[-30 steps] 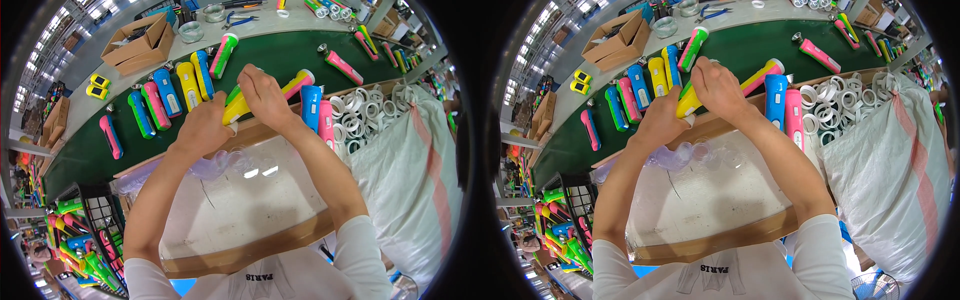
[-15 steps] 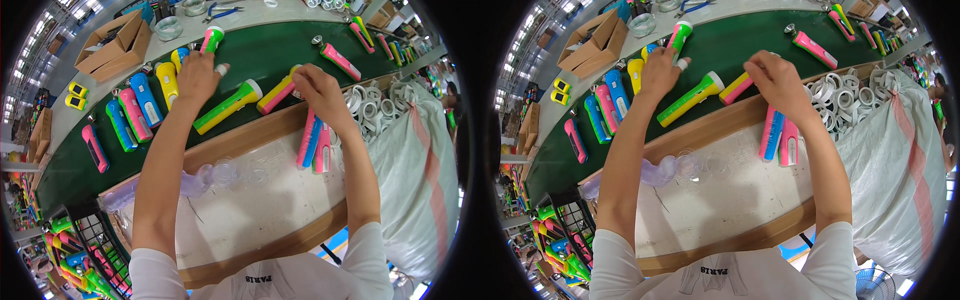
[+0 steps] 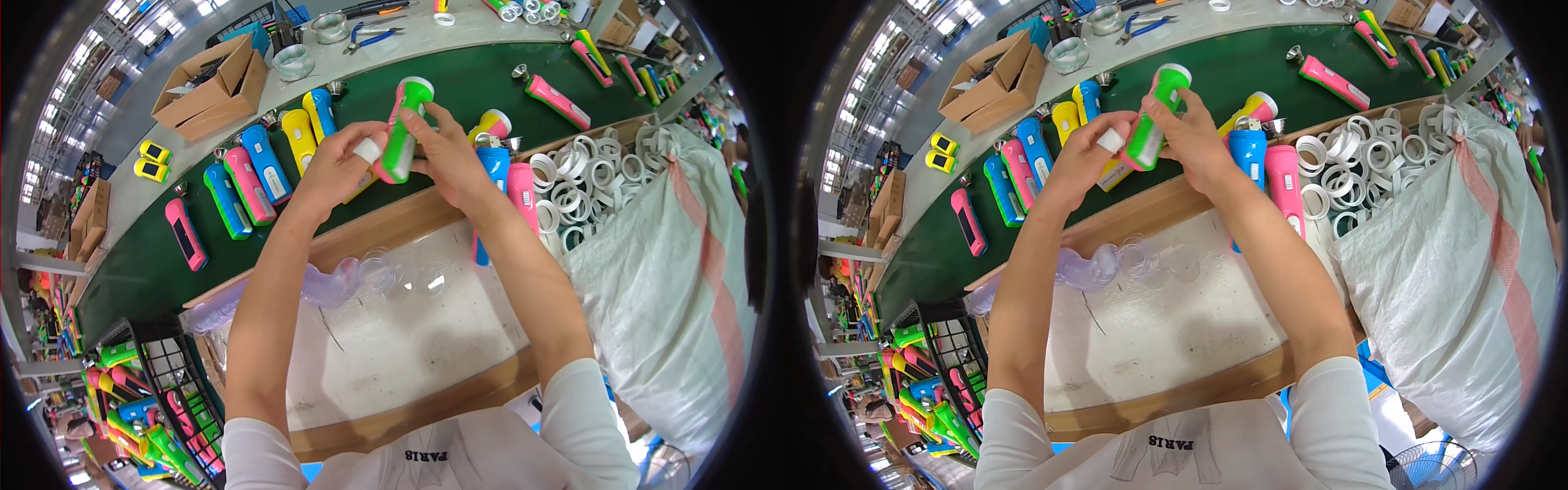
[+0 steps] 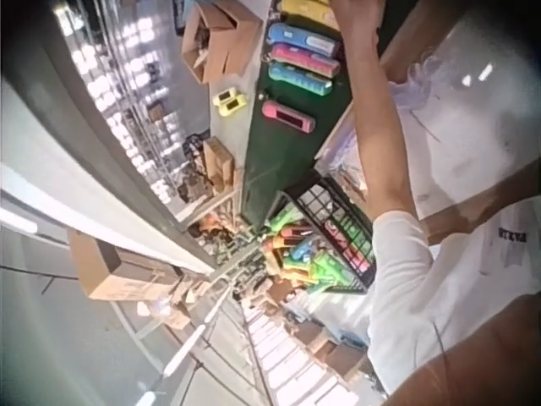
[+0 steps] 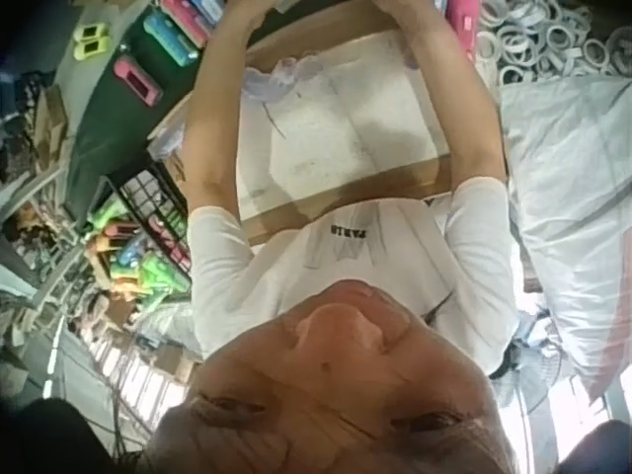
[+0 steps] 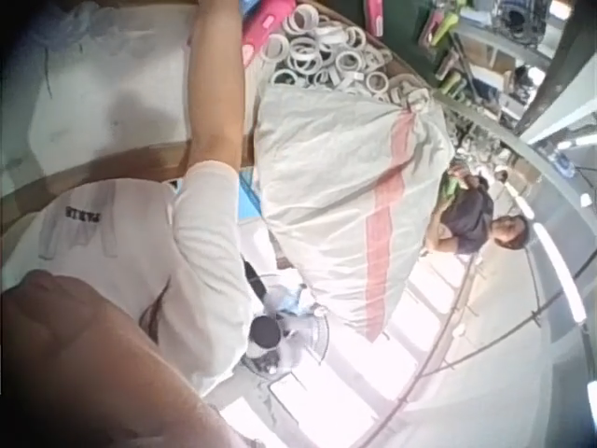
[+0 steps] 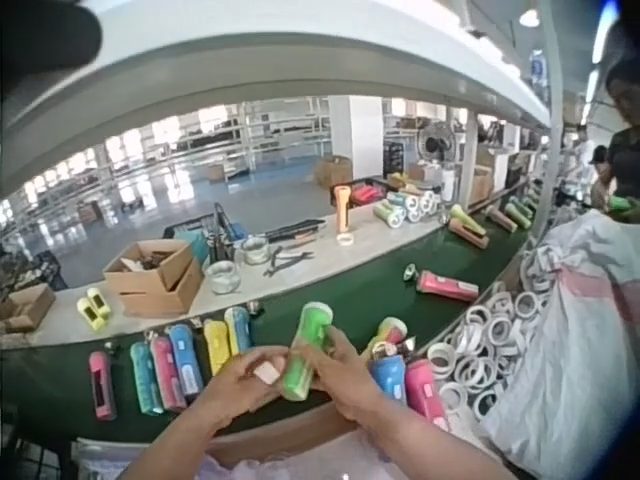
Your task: Manually assembling handheld flashlights by attaching the head and lens components on an assembly line.
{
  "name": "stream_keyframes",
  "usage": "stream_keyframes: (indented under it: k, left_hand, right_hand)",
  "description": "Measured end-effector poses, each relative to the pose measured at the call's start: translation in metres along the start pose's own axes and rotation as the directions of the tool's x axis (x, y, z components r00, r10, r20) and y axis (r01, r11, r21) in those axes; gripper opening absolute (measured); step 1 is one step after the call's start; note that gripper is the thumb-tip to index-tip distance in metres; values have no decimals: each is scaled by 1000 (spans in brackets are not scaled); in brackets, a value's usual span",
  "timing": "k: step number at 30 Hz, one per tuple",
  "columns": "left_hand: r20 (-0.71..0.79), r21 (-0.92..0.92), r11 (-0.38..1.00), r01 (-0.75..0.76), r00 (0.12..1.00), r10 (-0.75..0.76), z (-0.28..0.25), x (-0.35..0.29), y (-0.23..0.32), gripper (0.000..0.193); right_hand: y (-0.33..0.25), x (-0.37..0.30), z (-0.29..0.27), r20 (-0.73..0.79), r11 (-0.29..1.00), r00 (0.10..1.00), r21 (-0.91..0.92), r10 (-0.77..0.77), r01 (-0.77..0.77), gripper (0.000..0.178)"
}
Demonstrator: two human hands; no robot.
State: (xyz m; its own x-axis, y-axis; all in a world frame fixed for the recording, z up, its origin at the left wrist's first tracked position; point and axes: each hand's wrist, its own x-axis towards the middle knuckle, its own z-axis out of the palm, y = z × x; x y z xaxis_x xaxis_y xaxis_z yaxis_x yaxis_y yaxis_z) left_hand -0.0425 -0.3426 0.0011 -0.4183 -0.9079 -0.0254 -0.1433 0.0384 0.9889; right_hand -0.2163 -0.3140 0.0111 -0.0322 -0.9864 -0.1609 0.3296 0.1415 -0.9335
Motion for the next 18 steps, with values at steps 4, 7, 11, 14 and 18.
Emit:
stream_keyframes:
  k: [4, 7, 11, 14, 18]
  left_hand:
    - [-214, 972, 155, 175, 936, 281, -24, 30, -29, 31]
    - [-181, 983, 6, 181, 981, 68, -28, 38, -38, 30]
    - [-303, 877, 405, 258, 951, 52, -72, 21, -47, 33]
    - [-274, 400, 911, 102, 962, 13, -92, -30, -24, 33]
    - [-118, 60, 996, -68, 990, 75, -40, -127, 16, 33]
  right_hand:
    - [16, 13, 15, -128, 998, 991, -54, -49, 42, 74]
    - [23, 15, 15, -35, 959, 999, -284, -31, 20, 77]
    - [19, -27, 16, 226, 629, 949, -711, -218, 314, 75]
    - [10, -42, 20, 233, 898, 972, -423, -19, 119, 78]
    - [15, -43, 37, 91, 999, 995, 32, 38, -41, 79]
